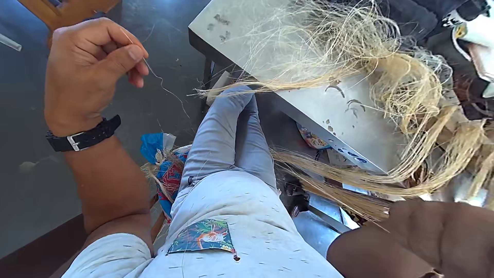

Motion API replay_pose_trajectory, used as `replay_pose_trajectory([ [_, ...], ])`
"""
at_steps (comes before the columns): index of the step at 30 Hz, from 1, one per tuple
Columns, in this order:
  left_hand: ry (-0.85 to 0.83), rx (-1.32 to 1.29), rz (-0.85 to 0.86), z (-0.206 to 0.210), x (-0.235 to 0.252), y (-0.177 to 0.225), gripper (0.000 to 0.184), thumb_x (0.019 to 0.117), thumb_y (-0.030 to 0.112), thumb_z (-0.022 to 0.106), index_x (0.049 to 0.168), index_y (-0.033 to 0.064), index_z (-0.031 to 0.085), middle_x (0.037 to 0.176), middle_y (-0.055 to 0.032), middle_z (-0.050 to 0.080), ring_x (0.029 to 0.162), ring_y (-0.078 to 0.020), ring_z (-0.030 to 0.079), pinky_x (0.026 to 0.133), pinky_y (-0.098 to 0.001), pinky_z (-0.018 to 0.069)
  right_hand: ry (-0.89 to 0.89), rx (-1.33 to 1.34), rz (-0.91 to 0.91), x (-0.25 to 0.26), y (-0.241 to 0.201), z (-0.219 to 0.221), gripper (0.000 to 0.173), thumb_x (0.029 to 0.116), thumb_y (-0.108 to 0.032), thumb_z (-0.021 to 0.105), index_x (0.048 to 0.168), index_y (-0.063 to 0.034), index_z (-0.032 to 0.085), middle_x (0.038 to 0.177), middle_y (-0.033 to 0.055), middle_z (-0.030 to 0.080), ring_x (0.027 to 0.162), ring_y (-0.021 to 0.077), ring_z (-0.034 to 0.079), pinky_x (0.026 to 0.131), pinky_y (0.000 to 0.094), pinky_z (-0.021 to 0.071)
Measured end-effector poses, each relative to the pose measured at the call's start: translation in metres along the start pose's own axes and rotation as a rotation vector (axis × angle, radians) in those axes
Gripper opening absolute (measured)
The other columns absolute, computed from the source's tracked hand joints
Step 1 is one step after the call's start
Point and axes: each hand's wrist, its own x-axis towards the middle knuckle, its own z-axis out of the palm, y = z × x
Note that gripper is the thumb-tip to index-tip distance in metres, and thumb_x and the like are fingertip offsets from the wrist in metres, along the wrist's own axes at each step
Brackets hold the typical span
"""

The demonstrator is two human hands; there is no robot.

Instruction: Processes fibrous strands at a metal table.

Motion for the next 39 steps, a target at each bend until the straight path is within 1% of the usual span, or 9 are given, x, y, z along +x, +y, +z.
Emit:
replay_pose_trajectory([
  [6,0.043,0.009,0.006,-0.009,-0.009,-0.007,0.013,0.1043,0.024,0.058,0.11,0.0161,0.066,0.094,0.0086,0.07,0.077,-0.0062,0.069,0.068,-0.0247,0.0611,-0.103,-0.337,0.305,-0.019,0.007,-0.077,0.015,0.1031,-0.029,0.063,0.106,-0.0214,0.075,0.089,-0.0109,0.073,0.076,0.0013,0.067,0.065,0.0195,0.0575],
  [10,0.07,-0.052,0.018,-0.012,-0.01,-0.013,0.01,0.1043,0.025,0.059,0.11,0.0207,0.065,0.094,0.0114,0.07,0.076,-0.0044,0.069,0.067,-0.0224,0.0602,0.136,-0.394,0.551,-0.051,0.043,-0.114,0.019,0.1009,-0.035,0.066,0.107,-0.0218,0.078,0.096,-0.0092,0.073,0.068,-0.0021,0.061,0.058,0.0145,0.0512],
  [14,0.064,-0.072,-0.01,-0.017,-0.011,-0.015,0.011,0.1066,0.027,0.055,0.113,0.0244,0.063,0.096,0.0143,0.07,0.077,-0.0021,0.068,0.067,-0.0193,0.0593,0.36,-0.518,0.717,-0.071,0.076,-0.121,0.016,0.0982,-0.025,0.066,0.102,-0.0138,0.077,0.102,-0.0047,0.072,0.065,0.0005,0.059,0.058,0.0173,0.0522],
  [18,0.079,-0.053,-0.271,-0.002,-0.011,0.0,0.02,0.1076,0.014,0.045,0.097,0.0137,0.062,0.082,0.0104,0.069,0.072,-0.001,0.067,0.069,-0.0171,0.0576,0.423,-0.68,0.798,-0.071,0.086,-0.108,0.012,0.0958,-0.012,0.066,0.102,-0.0092,0.076,0.089,-0.0018,0.069,0.062,0.0037,0.055,0.055,0.0213,0.0492],
  [22,-0.191,-0.19,-0.143,0.012,-0.01,-0.024,0.025,0.1025,0.035,0.058,0.082,0.0256,0.068,0.075,0.014,0.067,0.068,-0.0004,0.064,0.065,-0.0172,0.0548,0.319,-0.708,0.813,-0.073,0.095,-0.102,0.013,0.0958,-0.013,0.067,0.101,-0.0077,0.078,0.088,0.0004,0.068,0.07,0.0038,0.058,0.064,0.0219,0.0508],
  [27,-0.598,-0.296,0.065,0.074,0.014,0.009,0.014,0.1006,0.031,0.065,0.097,0.0186,0.071,0.09,0.0046,0.07,0.081,-0.0115,0.07,0.072,-0.0276,0.0613,0.385,-0.596,0.897,-0.087,0.116,-0.101,0.014,0.0979,-0.013,0.067,0.103,-0.0072,0.078,0.085,0.0002,0.068,0.056,0.0005,0.049,0.05,0.0183,0.0418],
  [31,-0.87,-0.326,0.15,0.148,0.033,0.015,0.02,0.0994,0.035,0.067,0.092,0.0175,0.072,0.095,0.0038,0.071,0.091,-0.0153,0.07,0.081,-0.0348,0.0617,0.457,-0.531,0.975,-0.103,0.132,-0.107,0.014,0.0998,-0.013,0.065,0.107,-0.0074,0.076,0.1,0.0055,0.067,0.065,0.0065,0.055,0.055,0.0218,0.0472],
  [35,-0.992,-0.43,-0.043,0.229,0.029,0.006,0.028,0.1025,0.03,0.059,0.094,0.007,0.072,0.104,-0.005,0.073,0.095,-0.0177,0.071,0.086,-0.0376,0.0611,0.58,-0.504,0.994,-0.11,0.144,-0.104,0.014,0.1012,-0.013,0.065,0.108,-0.0067,0.075,0.086,0.0037,0.066,0.061,0.0066,0.055,0.055,0.0224,0.0479],
  [39,-1.028,-0.81,-0.279,0.307,0.015,-0.021,0.024,0.104,0.022,0.05,0.1,0.0048,0.066,0.138,-0.0178,0.062,0.095,-0.0247,0.072,0.08,-0.0411,0.062,0.575,-0.626,0.865,-0.108,0.156,-0.099,0.015,0.0981,-0.016,0.067,0.104,-0.0079,0.077,0.096,0.0062,0.065,0.073,0.0094,0.055,0.064,0.0274,0.0482],
])
